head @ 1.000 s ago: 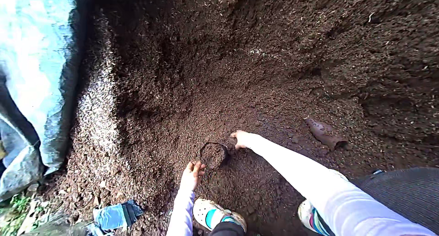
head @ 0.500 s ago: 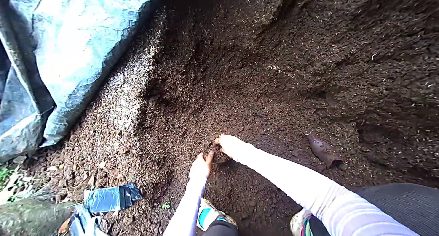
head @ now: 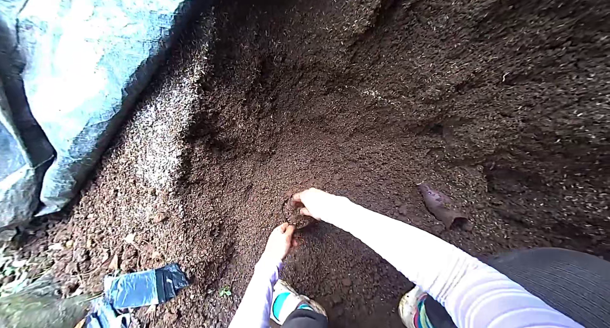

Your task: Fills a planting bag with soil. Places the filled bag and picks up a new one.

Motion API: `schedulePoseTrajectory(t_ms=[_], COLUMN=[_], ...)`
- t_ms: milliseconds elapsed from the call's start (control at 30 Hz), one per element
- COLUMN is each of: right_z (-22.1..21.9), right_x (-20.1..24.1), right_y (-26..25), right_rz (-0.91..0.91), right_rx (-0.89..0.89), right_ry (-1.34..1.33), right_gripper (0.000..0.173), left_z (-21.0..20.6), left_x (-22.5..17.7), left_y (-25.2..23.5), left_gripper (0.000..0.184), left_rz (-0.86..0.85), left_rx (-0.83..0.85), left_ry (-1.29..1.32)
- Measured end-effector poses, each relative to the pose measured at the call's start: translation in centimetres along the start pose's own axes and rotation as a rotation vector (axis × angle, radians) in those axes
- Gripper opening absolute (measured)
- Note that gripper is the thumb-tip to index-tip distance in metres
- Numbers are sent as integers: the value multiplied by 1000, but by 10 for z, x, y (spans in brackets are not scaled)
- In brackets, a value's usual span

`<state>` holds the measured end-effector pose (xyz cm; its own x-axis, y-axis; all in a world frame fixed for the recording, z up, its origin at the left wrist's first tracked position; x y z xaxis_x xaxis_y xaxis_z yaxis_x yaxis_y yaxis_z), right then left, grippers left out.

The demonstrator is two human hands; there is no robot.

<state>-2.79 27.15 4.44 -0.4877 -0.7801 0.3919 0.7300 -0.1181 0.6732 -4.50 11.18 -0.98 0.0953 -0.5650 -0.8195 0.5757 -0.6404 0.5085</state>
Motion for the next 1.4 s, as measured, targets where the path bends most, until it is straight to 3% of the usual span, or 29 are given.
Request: schedulePoseTrajectory(t_ms=[100,200,300,367,467,567,633,700,767,800,867,900,967,1067,1167,1267,1333,1400], right_z=[-21,-44,-14,12,-1,-78,-124,-148,-153,-151,-147,-142,-124,-88,-56,-31,-18,-7], right_x=[11,17,1,-33,-119,-200,-212,-204,-201,-202,-200,-194,-178,-147,-120,-98,-79,-56], right_y=[2,4,0,-1,-25,-36,-23,-13,-7,-5,0,3,11,22,33,41,41,41], right_rz=[109,103,134,116,-165,-531,-645,-703,-737,-739,-704,-665,-571,-454,-397,-338,-263,-189], right_rx=[-104,-66,23,-56,-211,-131,-72,-44,-4,26,68,85,110,85,43,-31,-64,-50], right_ry=[14,96,16,-228,-365,-347,-317,-336,-475,-606,-1018,-1211,-1404,-1397,-1290,-1179,-1092,-975], right_gripper=[29,33,30,30,34,78,96,90,78,73,60,54,48,43,42,41,41,42], left_z=[0,5,20,26,23,15,12,3,-8,-10,-8,-6,-3,-5,-3,9,24,39], left_x=[-7,-19,-21,-20,-6,-5,-20,-36,-35,-35,-36,-40,-52,-65,-72,-68,-64,-56], left_y=[3,5,4,0,-18,-34,-31,-18,-11,-13,-26,-36,-57,-84,-92,-87,-75,-55], left_gripper=[29,31,30,38,67,61,64,67,77,79,62,53,46,38,40,47,44,42], left_rz=[-65,-99,-71,-22,126,165,196,161,-43,-173,-422,-505,-486,-379,-372,-433,-476,-369], left_rx=[8,-20,-106,-141,-70,-39,-11,-53,-157,-210,-260,-221,16,306,318,198,27,-121], left_ry=[37,-39,-284,-360,-325,-301,-463,-720,-867,-892,-898,-898,-928,-1017,-986,-661,-481,-407])
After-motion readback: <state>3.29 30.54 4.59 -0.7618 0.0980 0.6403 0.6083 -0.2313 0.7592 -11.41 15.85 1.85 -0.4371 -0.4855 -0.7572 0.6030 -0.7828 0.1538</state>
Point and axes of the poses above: each hand's wrist, its own y-axis away from the middle knuckle, its own z-axis out of the back of the hand, x = y × z, the point moved 4 cm from there along -y, towards the middle knuckle, and after that the axes turned 14 degrees about -z, right-handed, at the moved point
